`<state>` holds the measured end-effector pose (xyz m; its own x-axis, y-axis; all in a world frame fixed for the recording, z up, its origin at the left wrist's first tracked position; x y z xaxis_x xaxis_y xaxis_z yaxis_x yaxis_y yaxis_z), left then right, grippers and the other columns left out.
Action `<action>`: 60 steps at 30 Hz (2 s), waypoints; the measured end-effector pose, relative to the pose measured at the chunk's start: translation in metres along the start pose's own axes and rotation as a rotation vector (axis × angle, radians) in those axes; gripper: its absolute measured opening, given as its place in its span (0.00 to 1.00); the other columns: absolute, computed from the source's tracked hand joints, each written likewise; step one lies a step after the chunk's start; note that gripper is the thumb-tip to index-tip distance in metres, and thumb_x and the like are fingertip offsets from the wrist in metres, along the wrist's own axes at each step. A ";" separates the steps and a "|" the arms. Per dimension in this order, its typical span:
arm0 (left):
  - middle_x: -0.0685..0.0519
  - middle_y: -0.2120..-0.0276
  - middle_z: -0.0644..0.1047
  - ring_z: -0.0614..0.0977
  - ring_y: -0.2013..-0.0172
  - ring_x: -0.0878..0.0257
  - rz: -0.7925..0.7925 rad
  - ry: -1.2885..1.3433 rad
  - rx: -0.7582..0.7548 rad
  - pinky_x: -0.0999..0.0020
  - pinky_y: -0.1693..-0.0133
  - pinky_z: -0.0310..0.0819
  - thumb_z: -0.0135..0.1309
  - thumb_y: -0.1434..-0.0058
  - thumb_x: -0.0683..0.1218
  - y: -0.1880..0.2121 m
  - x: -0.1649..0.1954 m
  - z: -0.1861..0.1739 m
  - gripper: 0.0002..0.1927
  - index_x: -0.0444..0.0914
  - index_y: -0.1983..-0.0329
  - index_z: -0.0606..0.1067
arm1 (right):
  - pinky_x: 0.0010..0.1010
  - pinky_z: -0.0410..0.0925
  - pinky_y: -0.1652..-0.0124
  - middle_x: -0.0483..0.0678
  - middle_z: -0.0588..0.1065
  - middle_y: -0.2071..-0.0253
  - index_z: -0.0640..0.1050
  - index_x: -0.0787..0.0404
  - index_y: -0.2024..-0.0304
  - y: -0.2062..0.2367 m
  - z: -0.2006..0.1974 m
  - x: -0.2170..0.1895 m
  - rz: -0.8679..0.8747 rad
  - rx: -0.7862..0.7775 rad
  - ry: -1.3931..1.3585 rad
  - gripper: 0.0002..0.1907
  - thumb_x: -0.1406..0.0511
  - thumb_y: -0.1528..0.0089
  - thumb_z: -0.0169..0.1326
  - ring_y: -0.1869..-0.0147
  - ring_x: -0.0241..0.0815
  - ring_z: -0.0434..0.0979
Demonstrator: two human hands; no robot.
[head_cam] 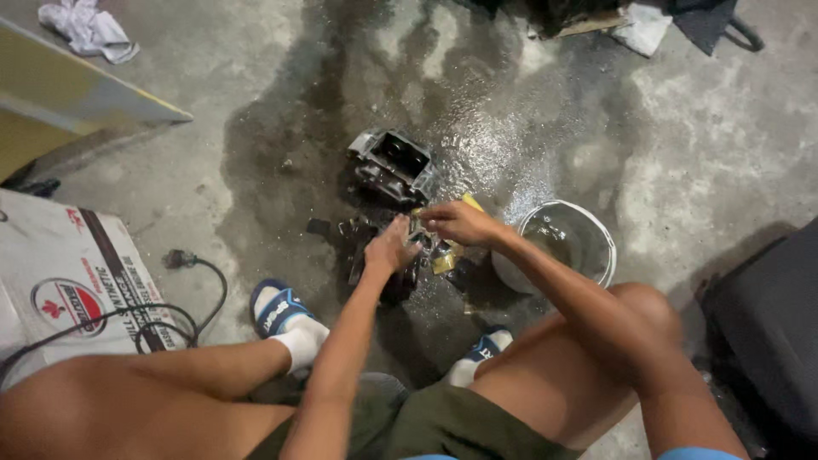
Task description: The person sits on the wet concrete floor and scrubs a black metal engine component with a yellow sponge, dipping it in a bucket of water. They reposition the part, scrub its openings and surfaces, and at the end hold a dark scouring pad while wiping the part by hand.
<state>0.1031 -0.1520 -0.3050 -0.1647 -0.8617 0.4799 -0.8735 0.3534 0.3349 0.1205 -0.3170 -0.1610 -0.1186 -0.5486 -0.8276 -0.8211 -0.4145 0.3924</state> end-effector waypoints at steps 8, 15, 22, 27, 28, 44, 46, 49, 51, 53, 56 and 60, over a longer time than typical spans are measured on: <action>0.60 0.21 0.49 0.79 0.44 0.50 -0.029 -0.098 -0.173 0.53 0.47 0.75 0.55 0.44 0.63 0.010 0.006 0.012 0.51 0.53 0.21 0.44 | 0.32 0.67 0.40 0.49 0.76 0.39 0.70 0.60 0.33 -0.001 0.007 0.002 -0.103 -0.042 -0.106 0.23 0.63 0.31 0.48 0.38 0.38 0.74; 0.47 0.35 0.70 0.82 0.49 0.43 -0.056 0.074 0.034 0.49 0.54 0.78 0.51 0.35 0.65 0.018 0.000 0.014 0.46 0.55 0.18 0.45 | 0.33 0.65 0.37 0.49 0.74 0.35 0.70 0.61 0.33 0.012 0.003 0.018 -0.132 -0.065 -0.196 0.23 0.61 0.30 0.46 0.34 0.40 0.72; 0.45 0.45 0.79 0.80 0.58 0.39 -0.045 -0.087 0.200 0.45 0.61 0.77 0.49 0.36 0.67 0.049 -0.014 0.039 0.33 0.52 0.30 0.64 | 0.38 0.71 0.43 0.49 0.76 0.39 0.71 0.58 0.34 -0.001 0.006 0.029 -0.162 -0.053 -0.150 0.24 0.58 0.31 0.49 0.40 0.41 0.76; 0.40 0.34 0.73 0.77 0.63 0.41 0.124 0.011 0.409 0.45 0.65 0.76 0.55 0.50 0.49 0.053 0.006 0.049 0.36 0.36 0.34 0.71 | 0.42 0.69 0.49 0.54 0.80 0.50 0.78 0.55 0.39 0.019 -0.046 0.031 -0.071 0.035 0.291 0.22 0.54 0.32 0.51 0.49 0.48 0.80; 0.41 0.39 0.76 0.77 0.60 0.41 0.226 0.080 0.510 0.46 0.60 0.76 0.53 0.44 0.47 0.049 0.008 0.047 0.29 0.36 0.38 0.73 | 0.42 0.71 0.51 0.54 0.81 0.53 0.80 0.56 0.43 0.027 -0.065 0.034 -0.078 0.033 0.338 0.21 0.56 0.35 0.51 0.53 0.49 0.81; 0.45 0.35 0.73 0.66 0.37 0.40 0.234 -0.325 0.500 0.42 0.40 0.61 0.55 0.39 0.48 -0.023 0.013 -0.011 0.12 0.39 0.55 0.81 | 0.41 0.70 0.62 0.54 0.81 0.64 0.84 0.61 0.62 0.082 -0.041 0.158 0.450 -0.145 0.511 0.15 0.58 0.40 0.53 0.64 0.49 0.79; 0.41 0.43 0.73 0.66 0.36 0.41 0.274 -0.422 0.308 0.42 0.34 0.54 0.55 0.39 0.54 -0.018 0.011 0.002 0.30 0.30 0.39 0.73 | 0.38 0.69 0.65 0.55 0.80 0.71 0.84 0.69 0.69 0.088 -0.055 0.157 0.665 -0.235 0.436 0.19 0.59 0.36 0.52 0.68 0.46 0.78; 0.40 0.36 0.70 0.67 0.33 0.46 0.279 -0.211 0.269 0.51 0.32 0.55 0.54 0.39 0.51 -0.019 0.005 0.015 0.33 0.28 0.34 0.67 | 0.39 0.62 0.72 0.49 0.72 0.74 0.79 0.70 0.70 0.080 -0.080 0.129 0.426 -0.034 -0.274 0.17 0.62 0.31 0.57 0.73 0.42 0.67; 0.38 0.35 0.69 0.66 0.33 0.44 0.313 -0.178 0.286 0.51 0.33 0.54 0.56 0.39 0.51 -0.025 0.004 0.021 0.35 0.26 0.34 0.66 | 0.36 0.75 0.60 0.50 0.79 0.66 0.83 0.67 0.58 0.062 -0.070 0.109 0.417 0.048 -0.511 0.16 0.59 0.32 0.55 0.64 0.42 0.79; 0.37 0.35 0.67 0.64 0.33 0.44 0.220 -0.121 0.251 0.52 0.32 0.52 0.57 0.39 0.53 -0.030 0.003 0.025 0.37 0.25 0.33 0.63 | 0.33 0.75 0.51 0.47 0.81 0.50 0.78 0.61 0.42 0.037 -0.039 0.082 0.123 -0.011 -0.418 0.23 0.56 0.33 0.48 0.49 0.37 0.81; 0.37 0.33 0.66 0.63 0.31 0.44 0.165 -0.079 0.306 0.52 0.32 0.52 0.58 0.41 0.53 -0.029 0.007 0.021 0.39 0.26 0.33 0.63 | 0.35 0.72 0.41 0.49 0.76 0.40 0.71 0.61 0.34 0.003 0.005 0.057 0.007 -0.064 -0.302 0.26 0.55 0.31 0.46 0.38 0.41 0.77; 0.37 0.32 0.62 0.60 0.31 0.43 0.116 -0.092 0.160 0.53 0.32 0.50 0.58 0.44 0.55 -0.028 0.008 0.019 0.44 0.27 0.31 0.58 | 0.36 0.71 0.42 0.52 0.77 0.40 0.72 0.62 0.35 -0.032 0.023 0.044 -0.003 0.065 -0.183 0.26 0.55 0.31 0.46 0.39 0.44 0.78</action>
<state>0.1180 -0.1755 -0.3261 -0.3027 -0.8510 0.4292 -0.9067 0.3958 0.1454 0.1290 -0.3113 -0.2194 -0.2102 -0.4038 -0.8904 -0.8553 -0.3652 0.3676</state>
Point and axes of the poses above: each hand's wrist, its own y-axis away from the middle knuckle, its own z-axis out of the palm, x = y × z, the point moved 3 cm from there along -y, towards the middle knuckle
